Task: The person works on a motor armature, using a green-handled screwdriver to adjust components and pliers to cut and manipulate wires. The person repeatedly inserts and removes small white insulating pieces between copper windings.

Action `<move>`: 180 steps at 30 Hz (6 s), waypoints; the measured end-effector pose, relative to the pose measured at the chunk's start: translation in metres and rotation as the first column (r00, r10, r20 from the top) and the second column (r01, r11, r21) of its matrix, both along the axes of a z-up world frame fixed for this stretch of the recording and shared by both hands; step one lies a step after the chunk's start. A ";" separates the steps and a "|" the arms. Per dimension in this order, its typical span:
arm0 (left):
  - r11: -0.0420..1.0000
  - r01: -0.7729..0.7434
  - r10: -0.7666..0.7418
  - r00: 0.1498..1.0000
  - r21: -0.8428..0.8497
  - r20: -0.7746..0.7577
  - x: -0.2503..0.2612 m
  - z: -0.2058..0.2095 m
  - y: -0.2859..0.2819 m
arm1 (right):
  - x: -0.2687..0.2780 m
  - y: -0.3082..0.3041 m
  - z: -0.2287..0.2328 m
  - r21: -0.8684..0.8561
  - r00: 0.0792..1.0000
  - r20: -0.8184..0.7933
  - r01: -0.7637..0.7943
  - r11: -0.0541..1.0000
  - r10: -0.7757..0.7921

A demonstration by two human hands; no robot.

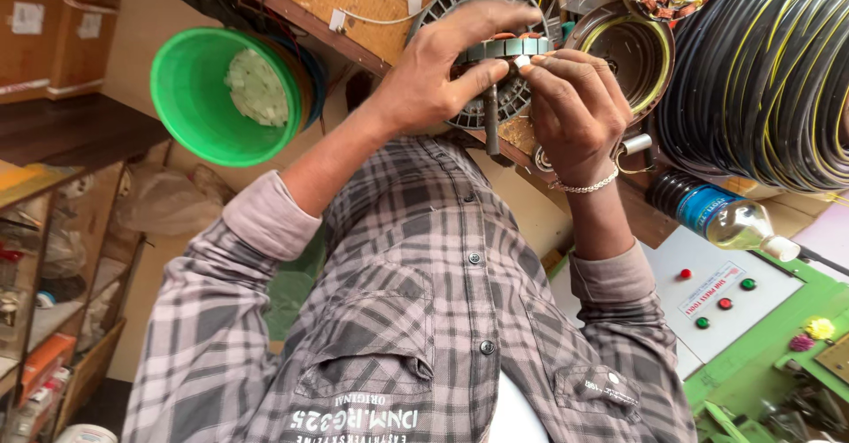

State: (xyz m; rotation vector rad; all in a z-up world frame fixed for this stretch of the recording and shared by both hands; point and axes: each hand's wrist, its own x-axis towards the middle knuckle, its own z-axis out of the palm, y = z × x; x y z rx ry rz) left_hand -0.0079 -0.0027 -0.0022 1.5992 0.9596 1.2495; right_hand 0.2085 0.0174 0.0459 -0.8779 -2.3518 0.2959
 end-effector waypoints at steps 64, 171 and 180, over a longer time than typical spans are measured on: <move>0.991 -0.078 0.030 0.923 -0.112 -0.383 0.010 0.020 -0.007 | -0.002 -0.012 0.005 -0.177 0.989 -0.115 0.073 0.982 -0.094; 0.938 -0.055 0.272 0.731 0.343 -0.626 0.040 0.002 0.016 | -0.005 -0.016 -0.047 0.186 0.956 -0.133 0.283 0.941 -0.261; 0.957 -0.043 0.217 0.759 0.285 -0.613 0.037 -0.004 0.019 | 0.000 -0.007 -0.038 0.097 0.961 -0.106 0.267 0.959 -0.257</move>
